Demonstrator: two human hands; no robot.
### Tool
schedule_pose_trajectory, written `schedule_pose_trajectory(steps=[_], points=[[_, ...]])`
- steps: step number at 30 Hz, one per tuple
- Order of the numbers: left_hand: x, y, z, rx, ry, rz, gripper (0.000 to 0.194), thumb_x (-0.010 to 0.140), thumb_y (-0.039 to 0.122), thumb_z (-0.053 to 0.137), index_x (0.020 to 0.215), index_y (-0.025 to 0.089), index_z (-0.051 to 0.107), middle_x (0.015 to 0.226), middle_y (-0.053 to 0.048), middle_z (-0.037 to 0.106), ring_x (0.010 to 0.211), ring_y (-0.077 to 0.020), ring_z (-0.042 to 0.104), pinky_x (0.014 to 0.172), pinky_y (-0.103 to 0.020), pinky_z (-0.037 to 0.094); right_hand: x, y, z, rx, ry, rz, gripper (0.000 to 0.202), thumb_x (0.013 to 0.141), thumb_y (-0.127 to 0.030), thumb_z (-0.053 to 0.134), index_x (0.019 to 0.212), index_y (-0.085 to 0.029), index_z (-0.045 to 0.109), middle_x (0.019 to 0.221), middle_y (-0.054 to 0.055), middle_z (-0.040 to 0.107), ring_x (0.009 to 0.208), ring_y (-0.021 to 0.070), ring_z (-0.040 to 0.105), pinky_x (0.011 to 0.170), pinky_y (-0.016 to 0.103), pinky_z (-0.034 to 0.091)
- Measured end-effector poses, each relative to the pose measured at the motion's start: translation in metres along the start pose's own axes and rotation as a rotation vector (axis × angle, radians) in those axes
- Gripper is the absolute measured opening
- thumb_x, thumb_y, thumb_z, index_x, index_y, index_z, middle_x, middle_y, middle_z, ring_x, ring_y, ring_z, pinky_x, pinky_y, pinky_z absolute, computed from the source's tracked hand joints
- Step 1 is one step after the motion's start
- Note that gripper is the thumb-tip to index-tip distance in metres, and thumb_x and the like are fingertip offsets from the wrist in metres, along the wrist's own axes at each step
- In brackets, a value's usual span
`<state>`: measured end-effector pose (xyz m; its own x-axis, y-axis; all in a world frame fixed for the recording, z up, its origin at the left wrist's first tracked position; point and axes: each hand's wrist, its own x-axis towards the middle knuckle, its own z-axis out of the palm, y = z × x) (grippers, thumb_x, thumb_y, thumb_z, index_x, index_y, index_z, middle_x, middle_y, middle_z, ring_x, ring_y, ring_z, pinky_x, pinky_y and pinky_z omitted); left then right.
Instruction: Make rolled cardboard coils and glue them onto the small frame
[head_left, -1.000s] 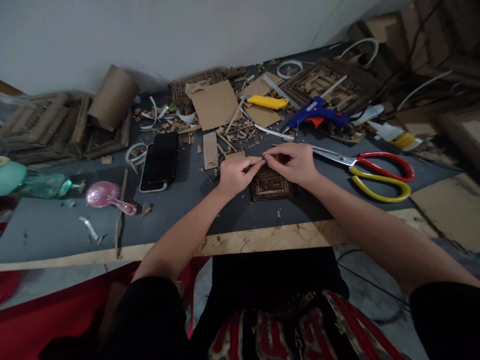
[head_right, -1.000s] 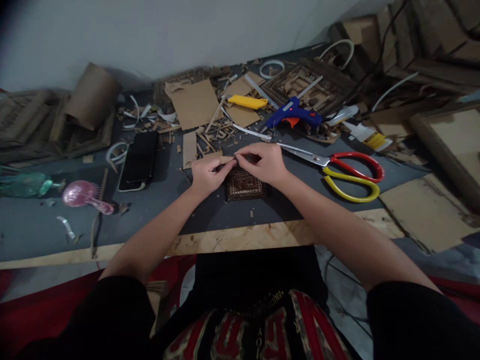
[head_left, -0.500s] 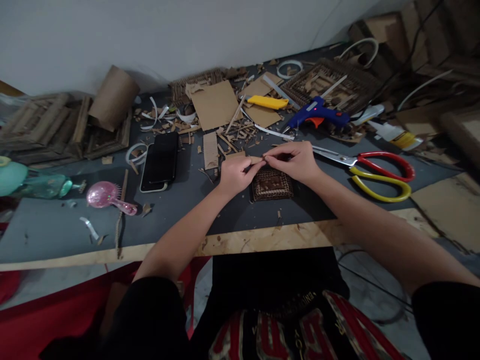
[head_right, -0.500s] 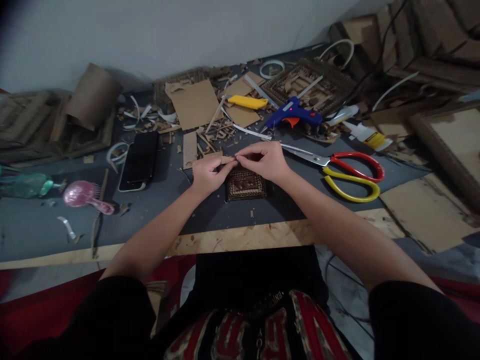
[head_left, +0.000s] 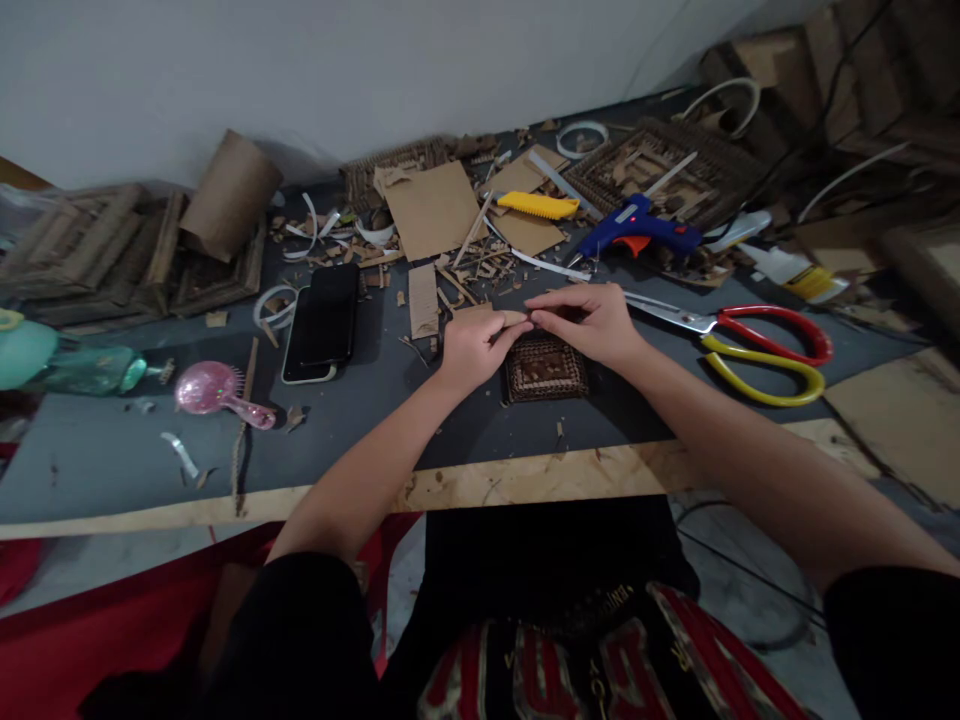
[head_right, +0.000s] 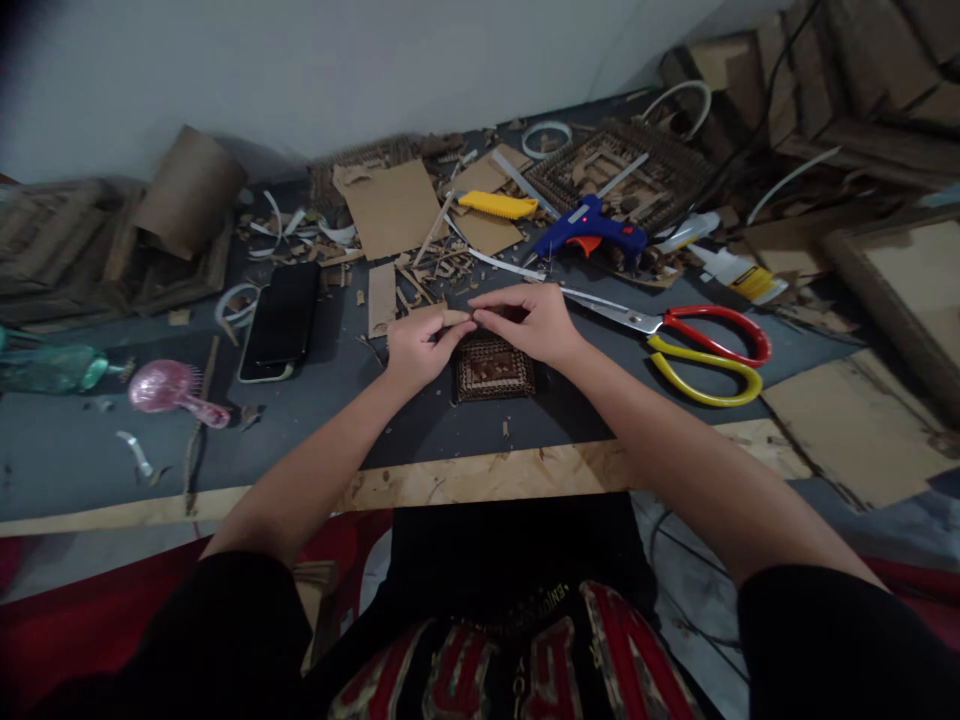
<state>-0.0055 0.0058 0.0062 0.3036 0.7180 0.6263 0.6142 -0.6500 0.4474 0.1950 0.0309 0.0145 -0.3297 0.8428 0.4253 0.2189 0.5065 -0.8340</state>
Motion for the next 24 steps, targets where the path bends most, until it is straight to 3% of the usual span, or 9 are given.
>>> schedule_pose_trajectory(steps=[9, 17, 24], points=[[0.0001, 0.0008, 0.0009, 0.010, 0.042, 0.038, 0.028, 0.098, 0.042, 0.059, 0.091, 0.023, 0.078, 0.077, -0.001, 0.078, 0.067, -0.0123, 0.070, 0.063, -0.025, 0.049, 0.0020, 0.0003, 0.0009, -0.023, 0.024, -0.061, 0.017, 0.085, -0.033, 0.072, 0.089, -0.019, 0.082, 0.087, 0.007, 0.081, 0.075, 0.0177, 0.074, 0.066, 0.029, 0.054], [0.0016, 0.0028, 0.0007, 0.026, 0.105, 0.092, 0.025, 0.096, 0.039, 0.062, 0.087, 0.022, 0.077, 0.074, 0.000, 0.078, 0.062, -0.0110, 0.070, 0.058, -0.023, 0.048, 0.0014, -0.0013, -0.0047, -0.019, -0.014, 0.004, 0.020, 0.082, -0.037, 0.075, 0.085, -0.018, 0.081, 0.079, 0.008, 0.079, 0.065, 0.0161, 0.069, 0.057, 0.029, 0.049], [0.0004, 0.0005, 0.0009, -0.038, 0.097, 0.059, 0.024, 0.096, 0.039, 0.064, 0.090, 0.020, 0.078, 0.080, -0.002, 0.079, 0.068, -0.0126, 0.073, 0.063, -0.024, 0.052, 0.0012, 0.0000, -0.0036, 0.064, -0.003, -0.002, 0.016, 0.078, -0.035, 0.078, 0.080, -0.020, 0.082, 0.080, 0.006, 0.080, 0.068, 0.0168, 0.073, 0.060, 0.027, 0.055]])
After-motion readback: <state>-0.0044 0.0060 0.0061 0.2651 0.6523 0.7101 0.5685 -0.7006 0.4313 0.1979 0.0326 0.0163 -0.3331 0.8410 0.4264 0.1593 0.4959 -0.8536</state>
